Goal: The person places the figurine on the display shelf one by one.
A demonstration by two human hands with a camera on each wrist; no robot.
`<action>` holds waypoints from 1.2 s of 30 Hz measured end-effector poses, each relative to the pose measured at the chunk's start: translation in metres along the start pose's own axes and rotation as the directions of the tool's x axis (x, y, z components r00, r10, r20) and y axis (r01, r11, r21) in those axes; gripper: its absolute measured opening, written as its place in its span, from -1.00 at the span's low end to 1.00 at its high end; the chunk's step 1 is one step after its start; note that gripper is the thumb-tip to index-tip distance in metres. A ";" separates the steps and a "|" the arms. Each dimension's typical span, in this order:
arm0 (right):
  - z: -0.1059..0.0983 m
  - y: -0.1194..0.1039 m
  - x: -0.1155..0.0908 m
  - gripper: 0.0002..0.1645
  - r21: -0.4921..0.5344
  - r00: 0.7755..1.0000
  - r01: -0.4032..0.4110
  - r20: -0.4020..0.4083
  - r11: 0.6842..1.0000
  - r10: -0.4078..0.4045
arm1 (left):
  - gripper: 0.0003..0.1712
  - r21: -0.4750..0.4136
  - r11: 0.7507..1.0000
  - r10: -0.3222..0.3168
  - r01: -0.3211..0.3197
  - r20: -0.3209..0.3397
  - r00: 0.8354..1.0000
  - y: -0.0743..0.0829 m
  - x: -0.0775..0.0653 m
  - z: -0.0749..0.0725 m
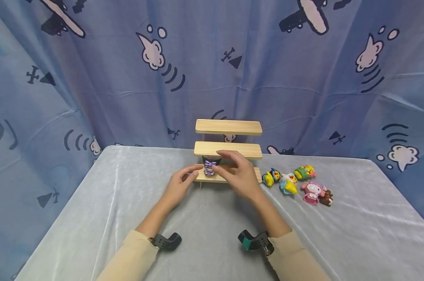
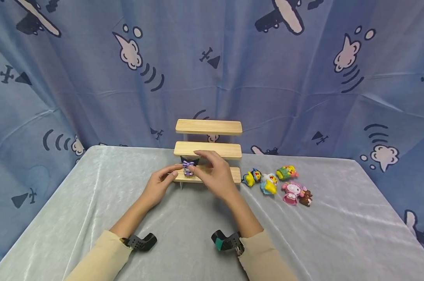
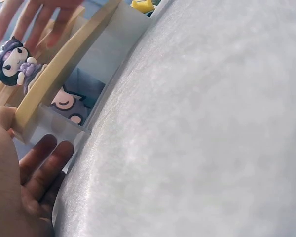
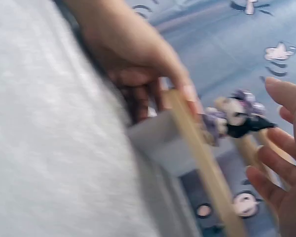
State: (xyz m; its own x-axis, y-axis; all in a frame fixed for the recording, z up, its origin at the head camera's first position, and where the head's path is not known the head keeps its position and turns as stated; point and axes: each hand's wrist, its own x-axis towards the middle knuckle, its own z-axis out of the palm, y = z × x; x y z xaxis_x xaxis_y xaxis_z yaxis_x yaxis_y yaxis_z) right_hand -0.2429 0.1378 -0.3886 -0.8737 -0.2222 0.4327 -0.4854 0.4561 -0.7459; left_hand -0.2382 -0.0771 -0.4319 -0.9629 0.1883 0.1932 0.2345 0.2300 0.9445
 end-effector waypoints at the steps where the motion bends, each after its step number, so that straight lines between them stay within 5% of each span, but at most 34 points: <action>1: -0.005 -0.001 0.001 -0.46 -0.008 1.000 -0.008 -0.002 1.000 0.008 | -0.63 0.000 1.000 -0.001 0.001 -0.002 1.000 0.000 0.000 0.000; 13: -0.061 -0.002 0.001 -0.65 -0.093 0.998 -0.019 -0.055 0.996 0.014 | -0.64 0.006 1.000 0.011 -0.011 -0.007 1.000 0.001 -0.001 0.001; 26: -0.112 0.018 -0.010 -0.56 -0.205 0.983 -0.167 -0.107 0.964 0.148 | -0.64 0.005 1.000 0.000 0.000 -0.010 1.000 0.002 -0.002 0.002; 36: -0.134 0.050 -0.017 -0.43 -0.055 0.939 -0.316 -0.164 0.947 0.303 | -0.64 0.006 1.000 0.011 -0.011 -0.008 1.000 0.000 -0.002 0.000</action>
State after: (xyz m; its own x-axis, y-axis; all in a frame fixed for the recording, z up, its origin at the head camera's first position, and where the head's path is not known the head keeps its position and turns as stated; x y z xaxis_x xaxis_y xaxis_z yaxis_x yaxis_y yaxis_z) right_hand -0.2483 0.2799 -0.3654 -0.9621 0.0714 0.2633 -0.1824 0.5492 -0.8156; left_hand -0.2366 -0.0773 -0.4323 -0.9613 0.1835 0.2056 0.2458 0.2336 0.9408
